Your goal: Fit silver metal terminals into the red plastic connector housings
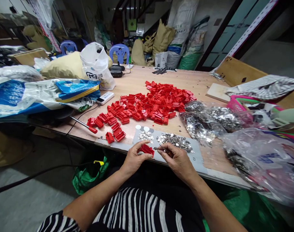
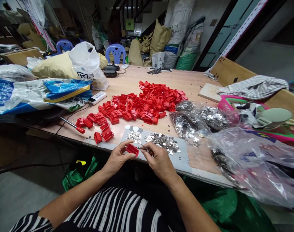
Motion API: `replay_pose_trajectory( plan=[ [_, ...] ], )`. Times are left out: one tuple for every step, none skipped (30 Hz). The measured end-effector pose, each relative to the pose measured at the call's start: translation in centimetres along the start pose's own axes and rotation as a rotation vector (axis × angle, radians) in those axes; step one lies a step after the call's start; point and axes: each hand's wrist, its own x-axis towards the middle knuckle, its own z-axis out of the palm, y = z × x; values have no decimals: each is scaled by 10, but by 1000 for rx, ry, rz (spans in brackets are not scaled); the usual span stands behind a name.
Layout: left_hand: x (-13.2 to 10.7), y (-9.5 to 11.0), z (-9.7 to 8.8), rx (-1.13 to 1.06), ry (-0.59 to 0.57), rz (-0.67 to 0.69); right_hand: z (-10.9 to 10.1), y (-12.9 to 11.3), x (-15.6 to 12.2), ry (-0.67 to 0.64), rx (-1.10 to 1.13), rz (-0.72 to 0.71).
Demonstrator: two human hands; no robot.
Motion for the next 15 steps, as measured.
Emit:
replay_pose_trajectory(
  plan=[
    [0, -1, -2, 118, 20, 81, -1, 0, -1, 2, -17, -10],
    [0, -2, -4, 231, 41, 162, 0, 0, -3, 1, -34, -21],
    [0, -3, -5, 327, 59, 236, 1, 0, -4, -1, -50, -30],
    [-1, -3, -6, 402, 76, 301, 2, 0, -6, -2, -67, -37],
    [-2, -3, -7, 459, 86, 355, 4, 0, -7, -2, -84, -45],
    [-3, -3, -7, 503, 87, 399, 7, 0, -8, -3, -98, -53],
    [-4, -3, -6, 536, 81, 434, 10, 0, -9, -6, -110, -62],
    [-5, -2, -6, 562, 69, 461, 12, 0, -10, -10, -120, -71],
    [-6, -2, -5, 585, 54, 482, 15, 0, -10, -13, -130, -79],
    [-7, -2, -5, 607, 41, 501, 17, 0, -10, -17, -140, -85],
    [-8, -1, -5, 626, 31, 515, 18, 0, -10, -21, -151, -88],
    [-9, -1, -5, 640, 26, 524, 20, 0, -10, -25, -161, -90],
    [-9, -1, -5, 647, 24, 527, 21, 0, -9, -29, -169, -91],
    [-9, -1, -5, 645, 25, 526, 22, 0, -9, -34, -173, -92],
    [-10, -2, -5, 637, 28, 520, 23, 0, -8, -40, -171, -91]
  ],
)
